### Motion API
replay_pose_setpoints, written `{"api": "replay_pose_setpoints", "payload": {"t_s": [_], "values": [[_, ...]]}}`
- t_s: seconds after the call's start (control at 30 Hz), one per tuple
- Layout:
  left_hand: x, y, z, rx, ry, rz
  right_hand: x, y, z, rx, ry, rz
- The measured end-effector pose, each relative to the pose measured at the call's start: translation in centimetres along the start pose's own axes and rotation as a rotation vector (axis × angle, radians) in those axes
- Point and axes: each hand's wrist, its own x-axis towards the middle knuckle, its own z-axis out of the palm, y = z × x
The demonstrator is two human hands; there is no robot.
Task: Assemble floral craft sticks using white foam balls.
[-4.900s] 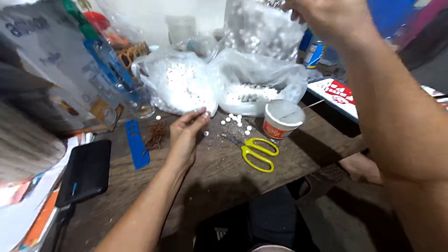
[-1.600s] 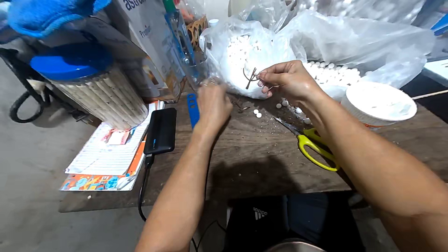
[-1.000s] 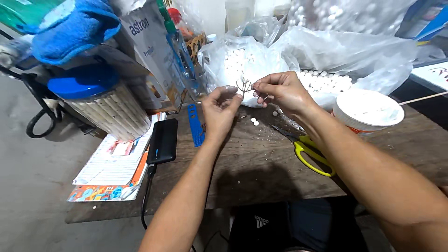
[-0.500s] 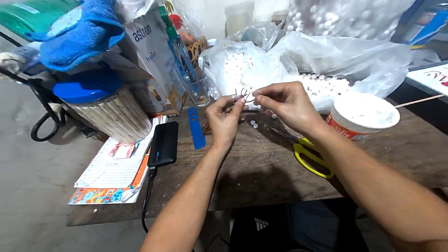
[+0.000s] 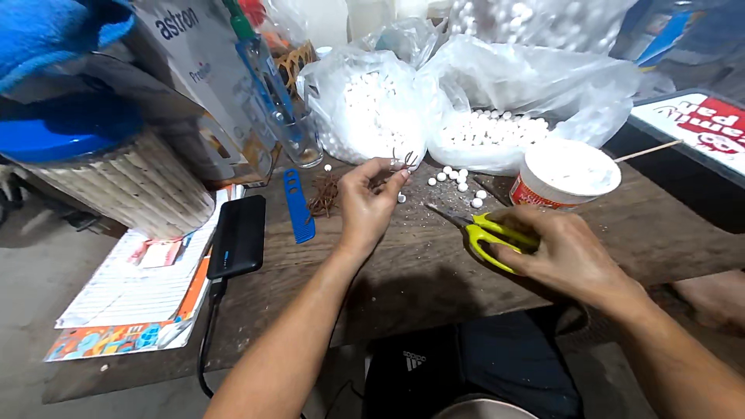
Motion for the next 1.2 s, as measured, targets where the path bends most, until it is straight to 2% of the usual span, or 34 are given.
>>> {"api": "replay_pose_setpoints", "payload": {"t_s": [0.1,0.2,0.47,1.2], "values": [[-0.4,-0.2,0.4,0.023,-0.027,0.039,-0.3,-0.3,0.1,0.332,0.137,0.059],[-0.9,0.4,0.4,0.097,-0.104,0.043,0.2,-0.7,0.6,0.633,0.186,0.030],[-1.2,0.7,1.0,0.133,-0.135,0.045,0.6,-0.9,1.8,0.897,-0.001,0.080],[-1.4,0.6,1.2,0.203,-0.185,0.085,0.6,-0.6,2.0,0.943,-0.047,0.121]]}}
